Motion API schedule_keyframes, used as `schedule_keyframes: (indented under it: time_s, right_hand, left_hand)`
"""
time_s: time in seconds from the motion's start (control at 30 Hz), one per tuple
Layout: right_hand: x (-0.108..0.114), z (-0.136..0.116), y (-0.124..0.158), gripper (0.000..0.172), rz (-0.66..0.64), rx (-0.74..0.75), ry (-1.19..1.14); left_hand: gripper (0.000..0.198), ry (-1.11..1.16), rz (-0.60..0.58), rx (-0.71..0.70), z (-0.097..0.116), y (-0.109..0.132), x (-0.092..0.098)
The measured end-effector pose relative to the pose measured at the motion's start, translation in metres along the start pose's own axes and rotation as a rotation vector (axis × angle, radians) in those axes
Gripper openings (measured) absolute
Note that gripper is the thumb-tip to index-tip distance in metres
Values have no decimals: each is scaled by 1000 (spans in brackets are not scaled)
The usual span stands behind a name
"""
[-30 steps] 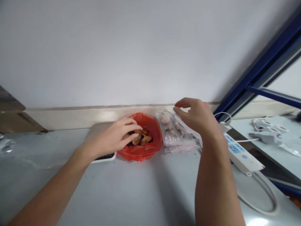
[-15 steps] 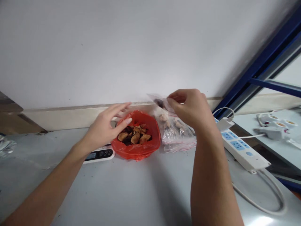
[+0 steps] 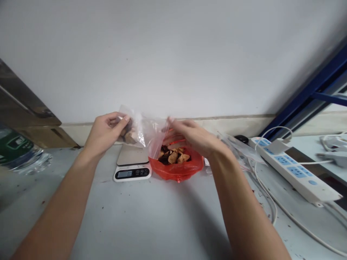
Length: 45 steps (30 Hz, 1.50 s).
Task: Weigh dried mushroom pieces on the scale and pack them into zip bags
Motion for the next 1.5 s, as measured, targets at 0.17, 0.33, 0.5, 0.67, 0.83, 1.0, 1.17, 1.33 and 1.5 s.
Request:
schedule_keyframes:
  time_s: [0.17,0.33,0.5,0.67,0.83,1.0,1.17,1.33,1.5]
  right_hand:
    - [-14,-6,2,40,-12,30,217]
    - [-26,2,-4,30,-14,25,167]
    - [-40,15,-12,18,-70,-19,66]
    - [-42,16,-17,27,-73,9,6]
    - [-40,18,-18,25,-76,8,-44]
    - [-36,18,-19,33,-6,21,-29]
    - [-33,10,-16,29,107,70,115]
    - [-39,-4,-14,15,95,163,320]
    - [-21,-20,-11,17,313,198,855]
  left_hand:
    - [33,-10,-36,132,-23,-1,7]
    - [44,-333,5,117,-26,-2,12]
    - [20,-295,-334,-42,-6,10,-32]
    - [23,-168,-639,57,-7,32,-65]
    - [18,-143,-643,111,-11,30,-65]
    - [21,-151,-628,144,-14,27,-65]
    - [21,-138,-631,109,-12,28,-69]
    - [21,-194,-493,137,-13,22,-60]
    - [17,-215,-352,39,1,10,-32]
Point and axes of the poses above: each hand's wrist, its own y-axis away from the middle knuckle, its own x-axis out of the back of the hand, z = x × y, the point moved 9 cm from there along -y, towards the middle knuckle, and after that the axes turned 4 degrees about y, right-handed, at the moved point
